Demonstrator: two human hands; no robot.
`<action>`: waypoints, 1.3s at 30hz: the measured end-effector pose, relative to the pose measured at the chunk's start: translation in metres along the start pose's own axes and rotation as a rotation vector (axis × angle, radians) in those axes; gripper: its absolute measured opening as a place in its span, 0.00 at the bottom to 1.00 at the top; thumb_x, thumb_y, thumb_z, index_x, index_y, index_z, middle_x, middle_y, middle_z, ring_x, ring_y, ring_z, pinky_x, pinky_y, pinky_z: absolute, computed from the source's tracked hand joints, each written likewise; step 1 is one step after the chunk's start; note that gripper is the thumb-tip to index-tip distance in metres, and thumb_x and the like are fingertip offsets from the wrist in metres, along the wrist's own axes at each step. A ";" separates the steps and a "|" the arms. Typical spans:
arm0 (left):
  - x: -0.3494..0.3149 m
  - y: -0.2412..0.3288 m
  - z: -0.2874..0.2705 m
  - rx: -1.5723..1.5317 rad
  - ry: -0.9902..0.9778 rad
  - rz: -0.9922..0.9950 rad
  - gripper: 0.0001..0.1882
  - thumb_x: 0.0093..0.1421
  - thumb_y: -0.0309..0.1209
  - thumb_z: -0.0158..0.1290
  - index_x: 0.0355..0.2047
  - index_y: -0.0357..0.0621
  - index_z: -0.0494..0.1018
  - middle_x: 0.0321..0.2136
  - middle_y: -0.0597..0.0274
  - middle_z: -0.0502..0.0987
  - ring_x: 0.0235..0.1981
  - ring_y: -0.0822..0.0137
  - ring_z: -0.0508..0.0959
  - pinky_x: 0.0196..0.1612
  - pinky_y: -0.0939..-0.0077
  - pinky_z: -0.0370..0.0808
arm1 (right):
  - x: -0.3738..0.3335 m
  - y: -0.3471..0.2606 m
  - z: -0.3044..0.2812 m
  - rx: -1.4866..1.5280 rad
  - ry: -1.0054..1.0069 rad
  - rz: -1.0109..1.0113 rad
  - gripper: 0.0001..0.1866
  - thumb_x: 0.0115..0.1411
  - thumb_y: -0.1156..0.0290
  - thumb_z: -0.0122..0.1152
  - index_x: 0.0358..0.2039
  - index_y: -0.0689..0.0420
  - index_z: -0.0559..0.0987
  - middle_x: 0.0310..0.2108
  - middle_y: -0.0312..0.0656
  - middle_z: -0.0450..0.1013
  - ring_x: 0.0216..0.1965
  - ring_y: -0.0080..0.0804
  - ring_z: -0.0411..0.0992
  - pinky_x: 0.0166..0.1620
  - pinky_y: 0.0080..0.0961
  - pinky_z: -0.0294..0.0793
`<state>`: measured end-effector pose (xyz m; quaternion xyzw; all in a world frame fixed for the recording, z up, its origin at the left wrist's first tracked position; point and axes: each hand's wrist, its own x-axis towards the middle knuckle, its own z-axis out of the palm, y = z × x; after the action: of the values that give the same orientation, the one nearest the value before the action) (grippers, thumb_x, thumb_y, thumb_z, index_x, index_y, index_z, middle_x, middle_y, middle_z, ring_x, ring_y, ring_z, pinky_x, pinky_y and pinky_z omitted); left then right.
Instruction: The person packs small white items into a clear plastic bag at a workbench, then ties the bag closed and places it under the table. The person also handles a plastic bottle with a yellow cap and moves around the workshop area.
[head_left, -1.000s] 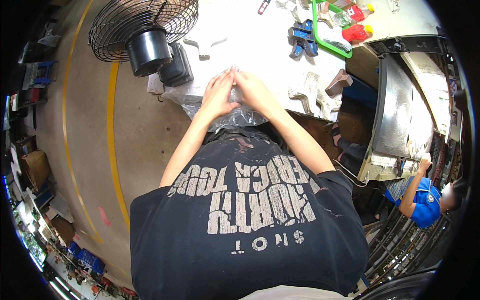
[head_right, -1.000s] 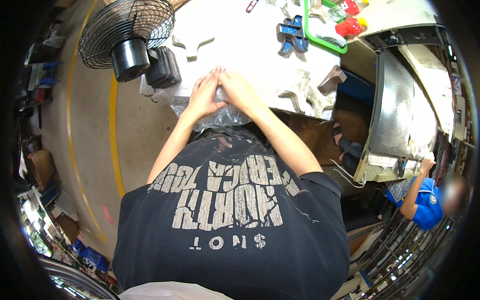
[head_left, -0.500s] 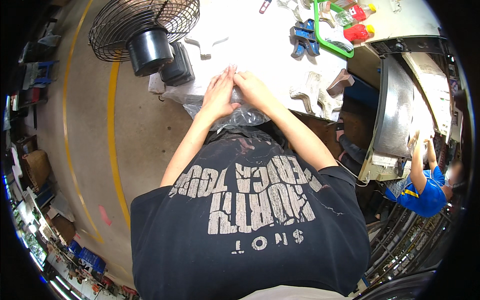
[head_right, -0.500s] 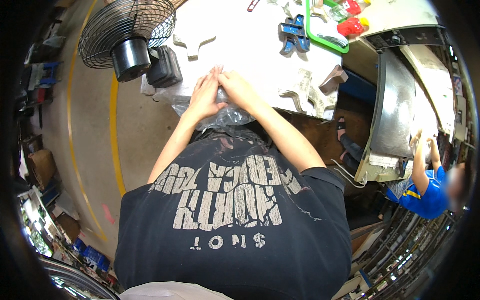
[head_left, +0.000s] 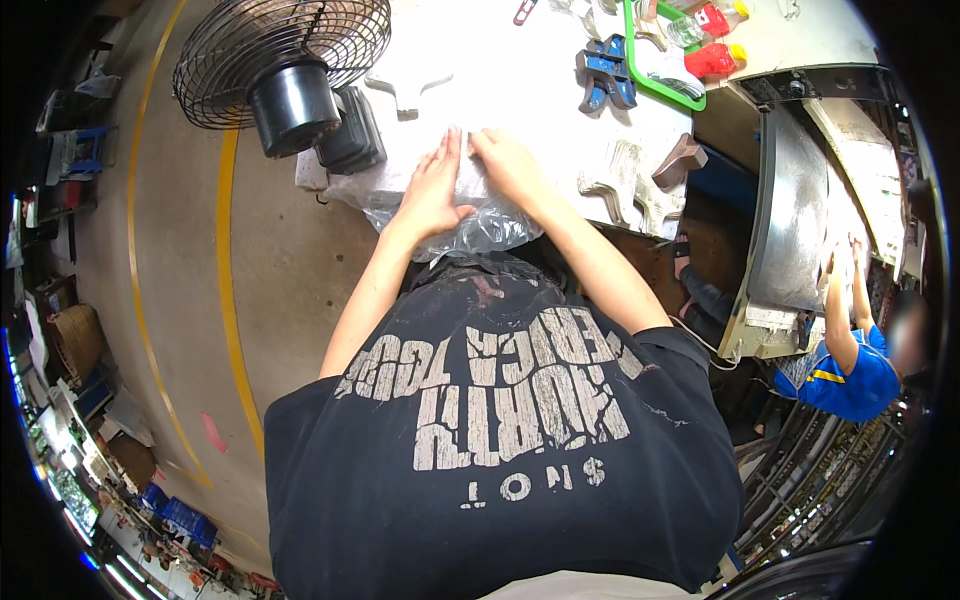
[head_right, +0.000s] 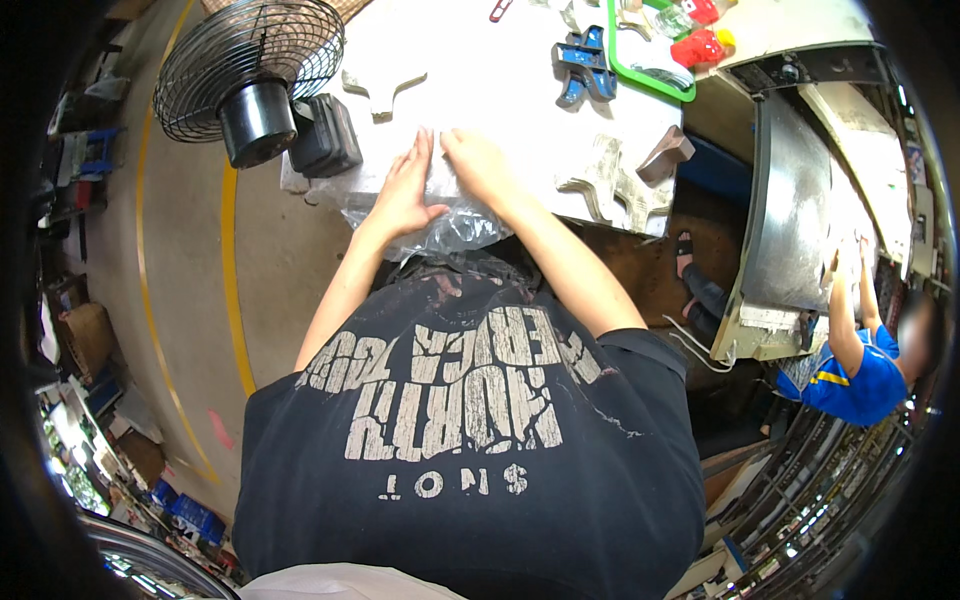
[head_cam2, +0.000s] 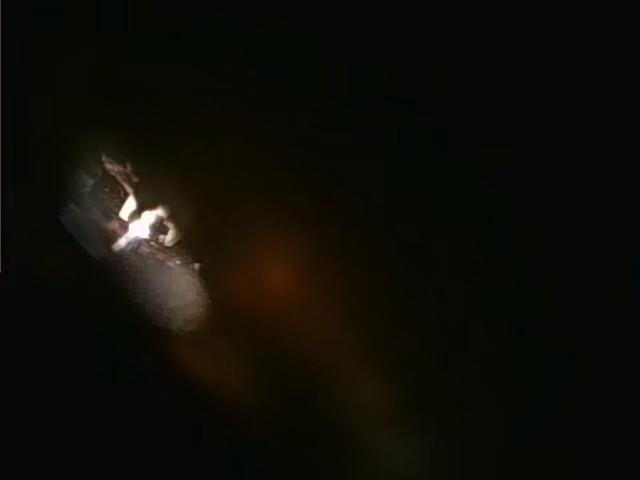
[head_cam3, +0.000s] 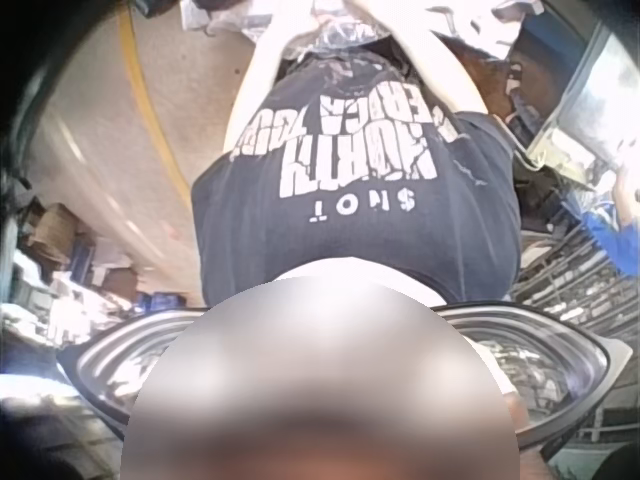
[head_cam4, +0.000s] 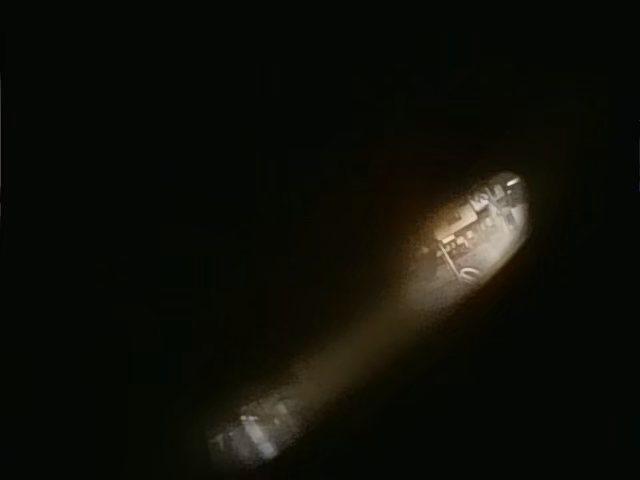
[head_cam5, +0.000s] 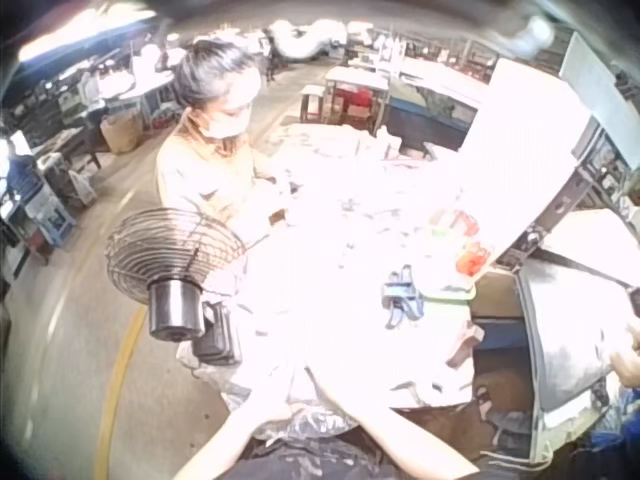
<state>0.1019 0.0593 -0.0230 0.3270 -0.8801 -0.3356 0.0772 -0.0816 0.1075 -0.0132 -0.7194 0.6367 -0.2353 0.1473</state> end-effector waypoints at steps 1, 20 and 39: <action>-0.001 0.000 0.001 -0.017 -0.009 0.002 0.76 0.45 0.34 0.75 0.75 0.34 0.25 0.75 0.37 0.49 0.76 0.47 0.53 0.77 0.54 0.49 | 0.000 0.004 -0.005 -0.027 0.013 0.013 0.09 0.59 0.76 0.57 0.40 0.63 0.76 0.39 0.52 0.76 0.44 0.52 0.75 0.49 0.44 0.76; -0.001 0.003 -0.007 -0.048 -0.051 0.020 0.77 0.44 0.34 0.75 0.75 0.34 0.23 0.75 0.32 0.45 0.77 0.45 0.50 0.77 0.54 0.48 | 0.010 0.005 0.011 0.034 0.023 -0.029 0.07 0.61 0.74 0.55 0.39 0.62 0.76 0.38 0.52 0.75 0.44 0.54 0.75 0.47 0.44 0.76; 0.002 0.005 -0.006 0.063 -0.107 0.010 0.69 0.48 0.35 0.73 0.76 0.33 0.32 0.75 0.34 0.47 0.78 0.51 0.47 0.78 0.56 0.47 | 0.003 0.034 -0.026 0.055 0.170 0.032 0.12 0.50 0.83 0.61 0.37 0.62 0.75 0.36 0.52 0.75 0.42 0.55 0.75 0.46 0.45 0.75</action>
<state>0.1000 0.0578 -0.0155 0.3066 -0.8946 -0.3243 0.0214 -0.1241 0.1016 -0.0083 -0.6821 0.6518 -0.3106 0.1163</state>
